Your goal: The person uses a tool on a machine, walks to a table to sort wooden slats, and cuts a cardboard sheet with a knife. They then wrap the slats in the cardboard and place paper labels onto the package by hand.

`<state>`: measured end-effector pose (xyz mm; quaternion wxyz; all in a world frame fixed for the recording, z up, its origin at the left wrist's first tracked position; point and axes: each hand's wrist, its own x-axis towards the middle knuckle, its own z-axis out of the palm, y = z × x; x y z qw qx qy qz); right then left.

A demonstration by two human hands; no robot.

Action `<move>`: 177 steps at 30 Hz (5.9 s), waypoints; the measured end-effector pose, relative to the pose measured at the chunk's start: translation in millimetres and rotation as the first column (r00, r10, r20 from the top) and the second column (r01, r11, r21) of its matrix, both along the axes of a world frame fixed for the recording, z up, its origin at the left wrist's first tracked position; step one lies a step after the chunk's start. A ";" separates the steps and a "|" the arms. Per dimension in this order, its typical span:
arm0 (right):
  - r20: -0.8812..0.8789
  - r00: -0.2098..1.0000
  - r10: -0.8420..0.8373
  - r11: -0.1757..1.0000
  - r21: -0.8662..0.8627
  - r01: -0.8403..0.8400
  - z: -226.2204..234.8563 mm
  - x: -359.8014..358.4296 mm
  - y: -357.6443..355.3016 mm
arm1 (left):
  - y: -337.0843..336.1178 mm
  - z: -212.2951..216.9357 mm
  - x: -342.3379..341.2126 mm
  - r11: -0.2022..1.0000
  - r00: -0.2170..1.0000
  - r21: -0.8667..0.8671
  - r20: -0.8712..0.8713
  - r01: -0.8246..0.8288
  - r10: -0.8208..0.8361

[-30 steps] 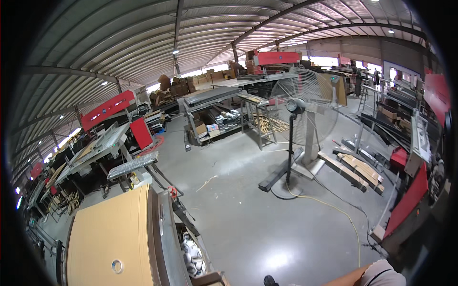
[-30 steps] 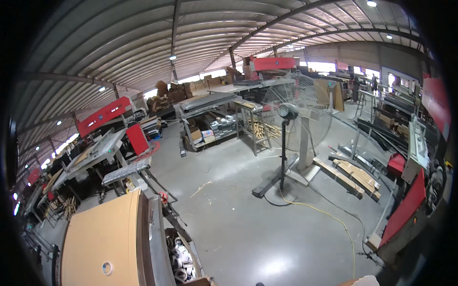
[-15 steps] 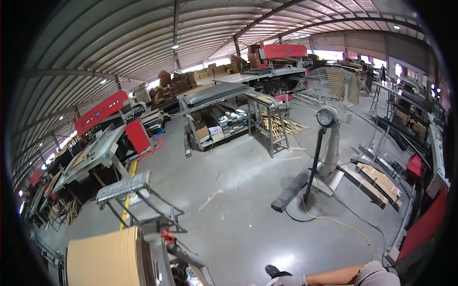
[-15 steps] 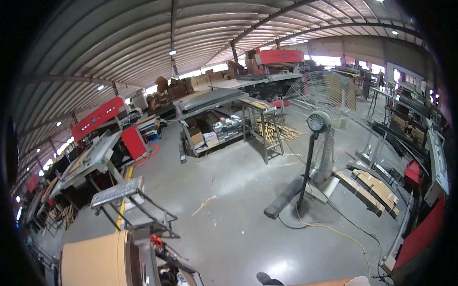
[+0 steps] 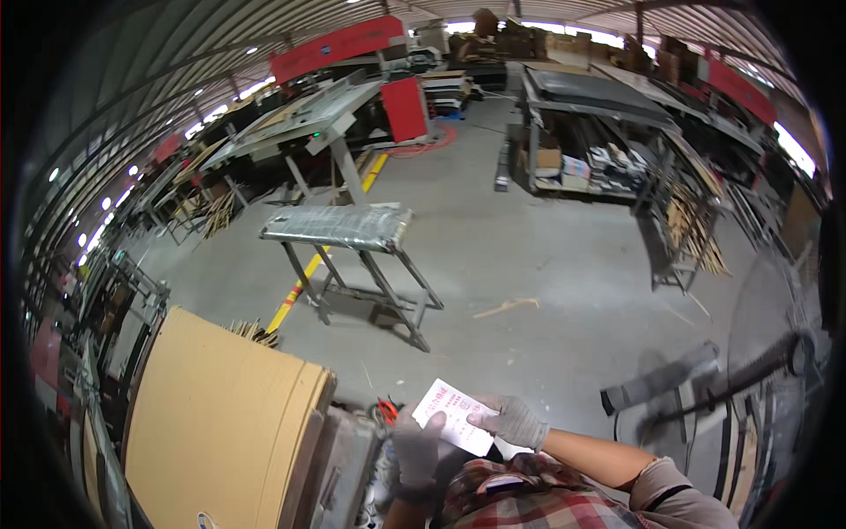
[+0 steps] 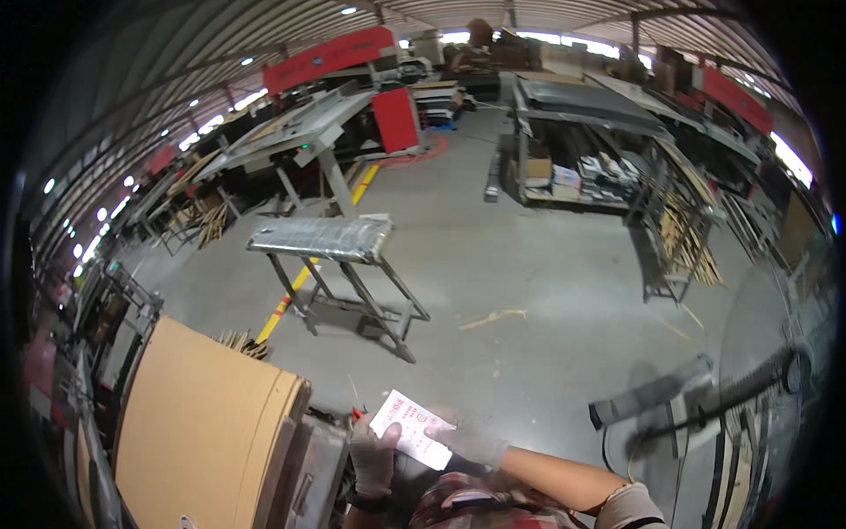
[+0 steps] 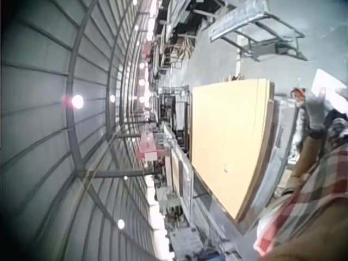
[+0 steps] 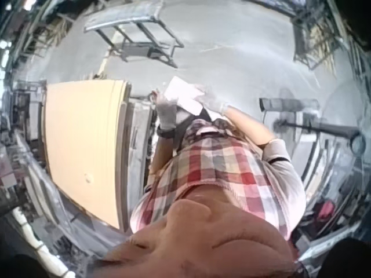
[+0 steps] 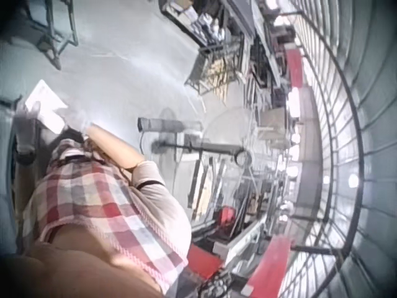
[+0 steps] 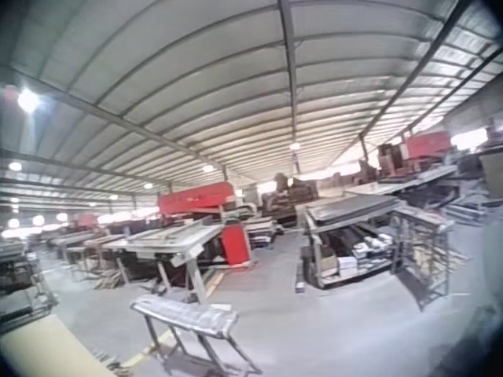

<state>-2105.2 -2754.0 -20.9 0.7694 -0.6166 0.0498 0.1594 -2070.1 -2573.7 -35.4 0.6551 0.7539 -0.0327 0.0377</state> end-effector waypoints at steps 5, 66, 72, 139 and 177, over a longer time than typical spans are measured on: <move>-0.033 0.992 0.122 0.991 0.059 -0.120 6.6 110.3 -0.7 | 24.7 -3.9 95.8 0.996 0.990 0.079 -0.139 0.035 -0.024; -0.190 -0.533 0.825 -0.563 -0.194 -0.803 -29.6 542.3 486.8 | 265.3 46.4 300.7 0.125 -0.052 0.417 -0.388 -0.900 0.920; 0.059 -0.661 0.748 -0.658 -0.071 -0.750 -45.7 567.3 508.5 | 313.5 11.4 266.6 -0.007 -0.229 0.549 -0.337 -0.836 0.913; -0.151 -0.761 0.631 -0.760 0.078 -0.645 -33.5 660.9 632.3 | 390.0 -6.0 376.9 -0.307 -0.344 0.187 -0.222 -0.933 0.912; -0.114 -0.627 0.771 -0.637 -0.127 -0.760 -47.7 751.2 736.9 | 535.2 11.8 462.9 -0.236 -0.079 0.793 0.232 -0.562 0.969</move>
